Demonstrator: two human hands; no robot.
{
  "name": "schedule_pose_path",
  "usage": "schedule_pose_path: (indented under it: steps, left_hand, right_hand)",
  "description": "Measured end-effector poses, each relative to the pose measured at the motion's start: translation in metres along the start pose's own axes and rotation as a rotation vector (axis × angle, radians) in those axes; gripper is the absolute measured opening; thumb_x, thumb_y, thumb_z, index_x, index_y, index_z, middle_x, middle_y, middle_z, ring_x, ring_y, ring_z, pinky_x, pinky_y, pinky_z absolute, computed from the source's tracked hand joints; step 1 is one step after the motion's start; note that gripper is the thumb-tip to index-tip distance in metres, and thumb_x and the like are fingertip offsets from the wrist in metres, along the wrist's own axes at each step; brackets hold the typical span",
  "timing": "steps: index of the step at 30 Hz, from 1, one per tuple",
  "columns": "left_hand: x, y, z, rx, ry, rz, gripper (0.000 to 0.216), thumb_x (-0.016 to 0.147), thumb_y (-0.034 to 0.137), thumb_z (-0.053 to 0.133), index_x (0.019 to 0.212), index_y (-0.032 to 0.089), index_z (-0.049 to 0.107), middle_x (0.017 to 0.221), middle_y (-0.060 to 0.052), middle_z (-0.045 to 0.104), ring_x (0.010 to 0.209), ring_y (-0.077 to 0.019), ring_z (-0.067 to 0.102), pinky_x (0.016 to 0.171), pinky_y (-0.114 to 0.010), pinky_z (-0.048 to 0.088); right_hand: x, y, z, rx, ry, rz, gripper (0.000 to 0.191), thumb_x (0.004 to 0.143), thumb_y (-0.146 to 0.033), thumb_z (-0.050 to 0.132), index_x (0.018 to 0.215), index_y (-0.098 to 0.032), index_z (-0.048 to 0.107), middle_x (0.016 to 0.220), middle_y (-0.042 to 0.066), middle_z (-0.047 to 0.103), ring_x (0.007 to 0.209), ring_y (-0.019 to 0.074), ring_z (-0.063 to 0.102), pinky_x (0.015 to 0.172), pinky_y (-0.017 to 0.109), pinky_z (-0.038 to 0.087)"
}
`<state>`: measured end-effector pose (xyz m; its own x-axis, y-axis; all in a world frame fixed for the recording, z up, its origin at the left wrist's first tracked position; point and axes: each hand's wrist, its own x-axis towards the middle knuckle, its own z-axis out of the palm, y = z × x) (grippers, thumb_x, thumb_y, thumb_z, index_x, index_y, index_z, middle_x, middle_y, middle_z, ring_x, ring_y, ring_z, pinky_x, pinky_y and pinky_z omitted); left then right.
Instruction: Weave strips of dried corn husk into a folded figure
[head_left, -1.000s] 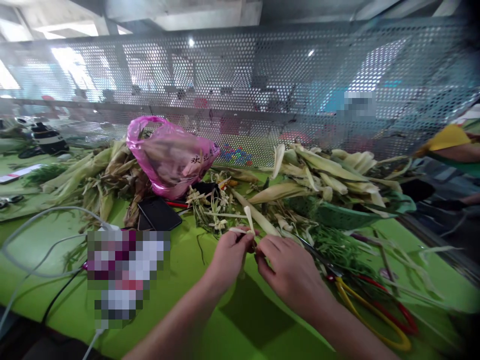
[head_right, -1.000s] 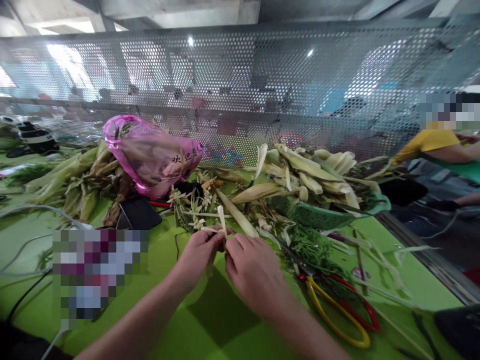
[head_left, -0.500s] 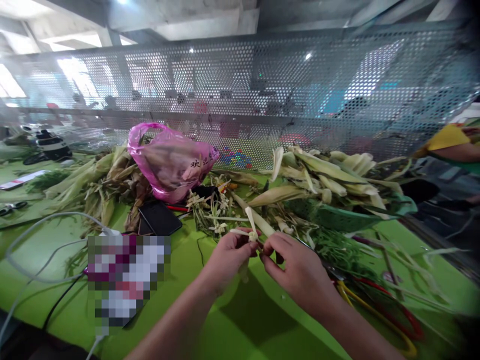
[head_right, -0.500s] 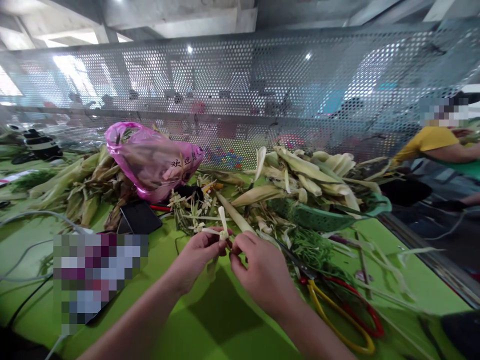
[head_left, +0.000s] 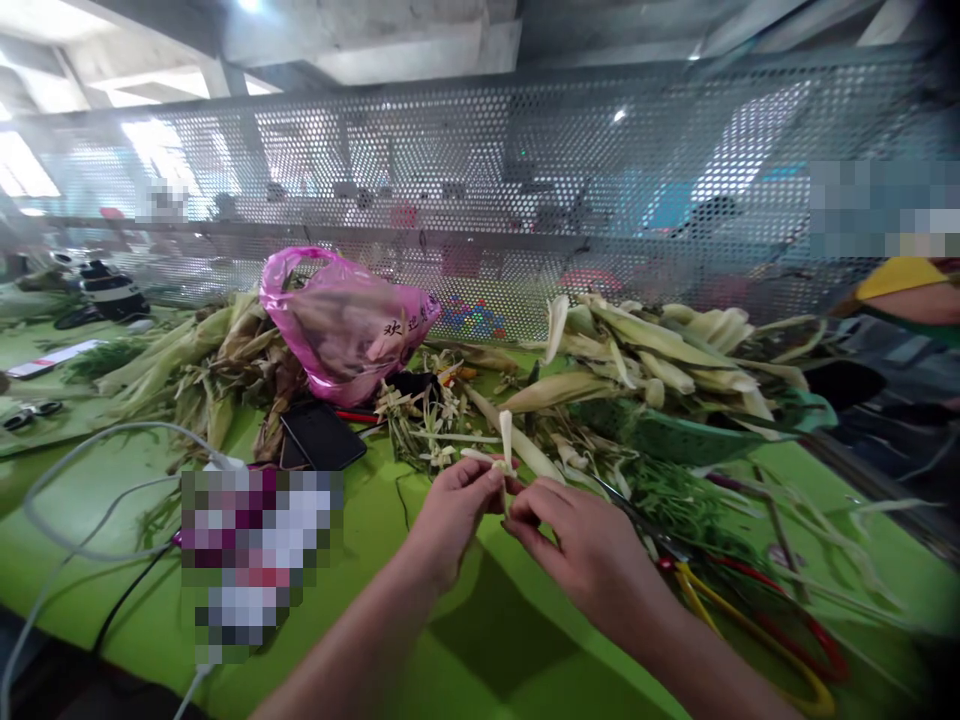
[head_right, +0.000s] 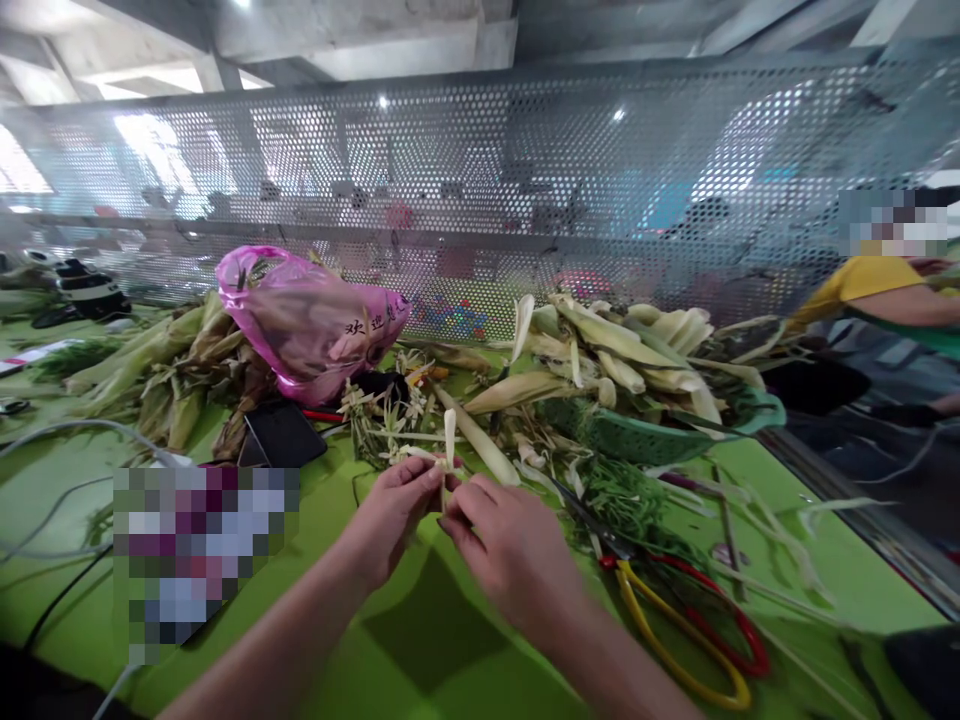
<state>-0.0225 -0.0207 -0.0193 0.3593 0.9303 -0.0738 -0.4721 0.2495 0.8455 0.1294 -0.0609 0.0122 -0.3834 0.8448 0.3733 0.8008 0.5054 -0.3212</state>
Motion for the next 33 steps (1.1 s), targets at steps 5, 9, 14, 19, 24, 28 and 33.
schedule_pose_path:
  steps: [5,9,14,19,24,28,33]
  left_hand:
    - [0.001,0.006,-0.003,-0.031,-0.002,-0.098,0.031,0.073,0.039,0.074,0.088,0.014,0.066,0.073,0.0,0.055,0.06,-0.0056,0.045,0.058,-0.018,0.034]
    - [0.0,0.007,-0.001,-0.001,-0.041,-0.12,0.032,0.073,0.042,0.072,0.083,0.014,0.062,0.07,0.0,0.055,0.059,-0.0067,0.047,0.056,-0.019,0.034]
    - [-0.003,0.007,-0.001,0.212,-0.099,-0.089,0.032,0.083,0.047,0.06,0.081,0.016,0.054,0.065,0.002,0.05,0.054,-0.0066,0.038,0.051,-0.02,0.026]
    - [-0.003,0.007,-0.001,0.37,-0.105,-0.069,0.038,0.084,0.055,0.054,0.078,0.018,0.046,0.064,0.005,0.038,0.054,-0.0071,0.032,0.05,-0.022,0.023]
    - [-0.001,0.007,0.0,0.492,-0.137,-0.031,0.038,0.08,0.054,0.058,0.081,0.017,0.05,0.065,0.006,0.032,0.057,-0.008,0.025,0.053,-0.024,0.022]
    - [-0.001,0.007,0.0,0.5,-0.126,-0.013,0.039,0.08,0.055,0.058,0.078,0.016,0.05,0.065,0.006,0.033,0.058,-0.0085,0.025,0.055,-0.025,0.02]
    - [-0.003,0.008,0.0,0.362,-0.094,-0.085,0.038,0.079,0.054,0.059,0.078,0.017,0.05,0.06,0.007,0.029,0.053,-0.0075,0.022,0.051,-0.026,0.015]
  right_hand:
    - [0.006,0.011,-0.005,0.508,0.156,0.286,0.015,0.094,-0.035,0.049,0.099,-0.024,0.056,0.092,0.004,0.063,0.072,0.0167,0.06,0.066,0.03,0.049]
    - [0.011,0.016,0.004,0.839,0.089,0.393,0.013,0.085,-0.03,0.059,0.094,-0.021,0.054,0.091,0.004,0.066,0.079,0.0183,0.065,0.071,0.031,0.053]
    - [0.011,0.017,0.007,0.697,0.166,0.35,0.011,0.077,-0.023,0.064,0.086,-0.021,0.057,0.079,0.001,0.064,0.073,0.0173,0.062,0.069,0.03,0.051]
    - [0.008,0.019,0.006,0.52,0.17,0.308,0.008,0.082,-0.021,0.059,0.09,-0.022,0.059,0.078,0.001,0.064,0.072,0.0166,0.06,0.067,0.028,0.049]
    - [0.006,0.022,0.007,0.431,0.148,0.314,0.01,0.086,-0.023,0.055,0.095,-0.022,0.058,0.085,0.003,0.067,0.076,0.0182,0.062,0.069,0.029,0.048]
    - [0.007,0.025,0.005,0.347,0.133,0.322,0.009,0.088,-0.025,0.054,0.095,-0.023,0.059,0.087,0.003,0.068,0.077,0.0192,0.063,0.07,0.03,0.047]
    - [0.007,0.03,0.003,0.381,0.128,0.317,0.009,0.087,-0.028,0.056,0.093,-0.023,0.059,0.084,0.003,0.067,0.074,0.0183,0.061,0.069,0.03,0.046]
